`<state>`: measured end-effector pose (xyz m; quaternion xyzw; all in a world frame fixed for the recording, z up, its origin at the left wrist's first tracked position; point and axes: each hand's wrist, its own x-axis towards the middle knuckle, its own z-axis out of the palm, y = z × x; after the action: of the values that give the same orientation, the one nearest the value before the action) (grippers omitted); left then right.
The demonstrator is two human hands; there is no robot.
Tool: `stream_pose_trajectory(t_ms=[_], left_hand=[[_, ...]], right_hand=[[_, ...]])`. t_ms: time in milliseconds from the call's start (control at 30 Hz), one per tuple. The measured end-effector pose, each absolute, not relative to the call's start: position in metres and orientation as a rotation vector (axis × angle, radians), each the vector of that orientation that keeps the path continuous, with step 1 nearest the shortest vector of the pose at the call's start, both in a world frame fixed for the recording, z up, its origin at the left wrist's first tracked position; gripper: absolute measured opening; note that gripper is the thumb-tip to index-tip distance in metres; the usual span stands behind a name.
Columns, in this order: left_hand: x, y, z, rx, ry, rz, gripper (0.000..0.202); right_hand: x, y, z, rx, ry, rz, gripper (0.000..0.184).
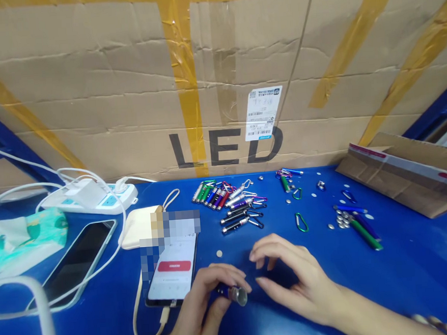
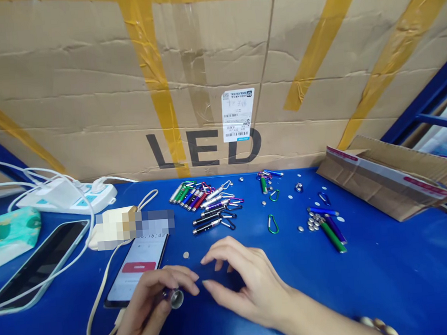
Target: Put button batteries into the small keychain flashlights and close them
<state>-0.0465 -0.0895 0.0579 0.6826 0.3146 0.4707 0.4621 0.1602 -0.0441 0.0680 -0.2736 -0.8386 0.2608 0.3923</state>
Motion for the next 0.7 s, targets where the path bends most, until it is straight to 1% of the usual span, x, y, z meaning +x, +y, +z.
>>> stream_pose_trajectory(t_ms=[100,167,267,333,400,467,533,600,700], left_hand=[[-0.047,-0.089,0.061,1.715,0.730,1.219,0.018],[-0.047,-0.089,0.060,1.727,0.772,1.224,0.019],[-0.046,-0.088,0.059,1.759,0.944,1.203,0.021],[-0.046,-0.085,0.058,1.825,1.071,1.208,0.025],[-0.046,-0.081,0.058,1.951,1.179,1.194,0.025],[-0.047,-0.076,0.059,2.104,1.292,1.077,0.018],[-0.047,-0.072,0.060,2.216,1.404,0.881,0.013],[-0.046,-0.070,0.061,2.263,1.478,0.725,0.012],[-0.045,-0.069,0.062,2.266,1.531,0.648,0.015]], right_hand=[[0.161,-0.042,0.066,-0.762,-2.194,0.655,0.023],[0.160,-0.042,0.066,-0.759,-2.203,0.649,0.027],[0.160,-0.044,0.067,-0.687,-2.179,0.580,0.031],[0.160,-0.044,0.068,-0.661,-2.176,0.489,0.030],[0.160,-0.042,0.069,-0.726,-2.201,0.421,0.026],[0.162,-0.038,0.068,-0.861,-2.239,0.431,0.023],[0.165,-0.032,0.064,-0.988,-2.282,0.496,0.021],[0.168,-0.027,0.060,-1.049,-2.329,0.545,0.022],[0.170,-0.023,0.055,-1.045,-2.387,0.546,0.024]])
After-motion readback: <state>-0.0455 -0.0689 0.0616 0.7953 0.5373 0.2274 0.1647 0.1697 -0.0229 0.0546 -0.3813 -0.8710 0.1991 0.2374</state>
